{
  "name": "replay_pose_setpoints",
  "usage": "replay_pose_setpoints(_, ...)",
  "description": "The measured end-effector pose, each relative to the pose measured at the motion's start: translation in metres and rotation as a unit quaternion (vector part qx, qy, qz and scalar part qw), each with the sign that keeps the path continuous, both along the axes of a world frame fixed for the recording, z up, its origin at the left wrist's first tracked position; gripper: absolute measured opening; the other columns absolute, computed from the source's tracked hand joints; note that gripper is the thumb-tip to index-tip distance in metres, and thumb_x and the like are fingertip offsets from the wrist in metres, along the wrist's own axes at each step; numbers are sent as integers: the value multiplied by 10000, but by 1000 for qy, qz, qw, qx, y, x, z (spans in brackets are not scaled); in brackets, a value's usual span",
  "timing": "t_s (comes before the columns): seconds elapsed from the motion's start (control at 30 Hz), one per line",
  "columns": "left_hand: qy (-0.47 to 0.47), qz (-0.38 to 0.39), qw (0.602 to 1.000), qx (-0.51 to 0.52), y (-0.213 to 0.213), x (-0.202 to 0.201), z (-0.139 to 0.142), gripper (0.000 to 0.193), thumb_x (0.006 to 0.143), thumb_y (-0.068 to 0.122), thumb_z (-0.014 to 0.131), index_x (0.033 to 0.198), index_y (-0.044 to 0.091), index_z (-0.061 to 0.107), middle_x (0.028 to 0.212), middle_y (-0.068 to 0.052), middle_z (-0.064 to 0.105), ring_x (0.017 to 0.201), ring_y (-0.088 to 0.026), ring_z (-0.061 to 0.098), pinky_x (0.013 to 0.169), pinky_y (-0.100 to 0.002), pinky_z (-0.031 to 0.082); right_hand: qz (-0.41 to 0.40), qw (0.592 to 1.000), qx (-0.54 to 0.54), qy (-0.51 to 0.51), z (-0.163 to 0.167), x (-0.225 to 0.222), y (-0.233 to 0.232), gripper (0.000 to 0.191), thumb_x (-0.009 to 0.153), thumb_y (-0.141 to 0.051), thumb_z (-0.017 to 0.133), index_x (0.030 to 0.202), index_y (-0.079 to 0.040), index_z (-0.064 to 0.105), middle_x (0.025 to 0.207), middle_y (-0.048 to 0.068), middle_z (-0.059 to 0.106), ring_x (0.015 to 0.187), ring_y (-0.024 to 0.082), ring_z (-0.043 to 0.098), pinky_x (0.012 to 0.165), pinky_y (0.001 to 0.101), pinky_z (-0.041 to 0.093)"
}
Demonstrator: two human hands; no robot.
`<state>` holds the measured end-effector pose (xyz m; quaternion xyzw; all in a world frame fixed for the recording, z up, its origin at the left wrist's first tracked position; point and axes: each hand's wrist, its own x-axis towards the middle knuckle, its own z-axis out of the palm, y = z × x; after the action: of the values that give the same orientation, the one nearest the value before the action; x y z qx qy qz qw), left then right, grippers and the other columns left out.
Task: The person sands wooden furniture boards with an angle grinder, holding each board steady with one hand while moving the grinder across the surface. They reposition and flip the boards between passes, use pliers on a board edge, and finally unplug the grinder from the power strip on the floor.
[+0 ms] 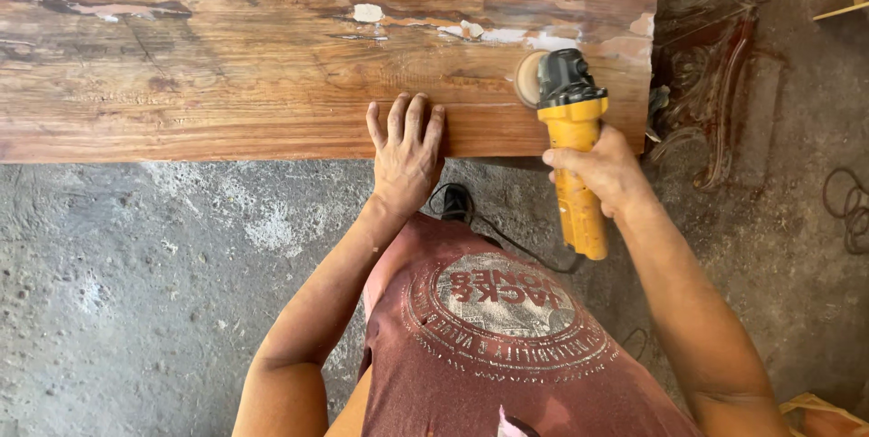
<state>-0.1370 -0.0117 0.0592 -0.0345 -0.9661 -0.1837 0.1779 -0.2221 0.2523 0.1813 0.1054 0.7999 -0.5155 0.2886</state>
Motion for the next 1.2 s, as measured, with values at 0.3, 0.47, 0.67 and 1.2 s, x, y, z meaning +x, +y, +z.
replay_pose_setpoints(0.3, -10, 52, 998, 45, -42, 27, 10, 675, 740, 248, 812, 1341, 52, 576, 1392, -223, 486, 1380, -413, 403, 1171, -678, 155, -7, 1000, 11, -1, 8, 17, -27, 365, 767, -72, 784, 1107, -41, 655, 853, 69, 681, 660, 199, 670, 597, 360, 578)
replay_pose_setpoints(0.47, -12, 119, 991, 56, -76, 45, 10, 731, 688, 228, 863, 1348, 92, 579, 1401, -166, 498, 1376, -383, 418, 1202, -631, 169, 119, 993, -19, -1, 5, 26, -87, 431, 733, -85, 815, 1110, -50, 611, 846, 44, 671, 688, 168, 678, 635, 356, 595)
replay_pose_setpoints(0.67, 21, 120, 990, 68, -83, 49, -3, 718, 701, 169, 856, 1364, 132, 583, 1389, -110, 518, 1373, -343, 447, 1212, -604, 193, 150, 989, -1, 4, 10, 29, -108, 451, 750, -87, 820, 1145, -39, 606, 848, 56, 667, 694, 162, 672, 643, 345, 592)
replay_pose_setpoints(1.2, 32, 90, 992, 78, -91, 53, 2, 684, 740, 162, 852, 1373, 135, 595, 1400, -92, 523, 1373, -323, 447, 1209, -591, 185, -56, 996, 72, -11, 9, 34, 5, 355, 792, -64, 776, 1120, -21, 646, 876, 80, 679, 679, 203, 683, 611, 369, 589)
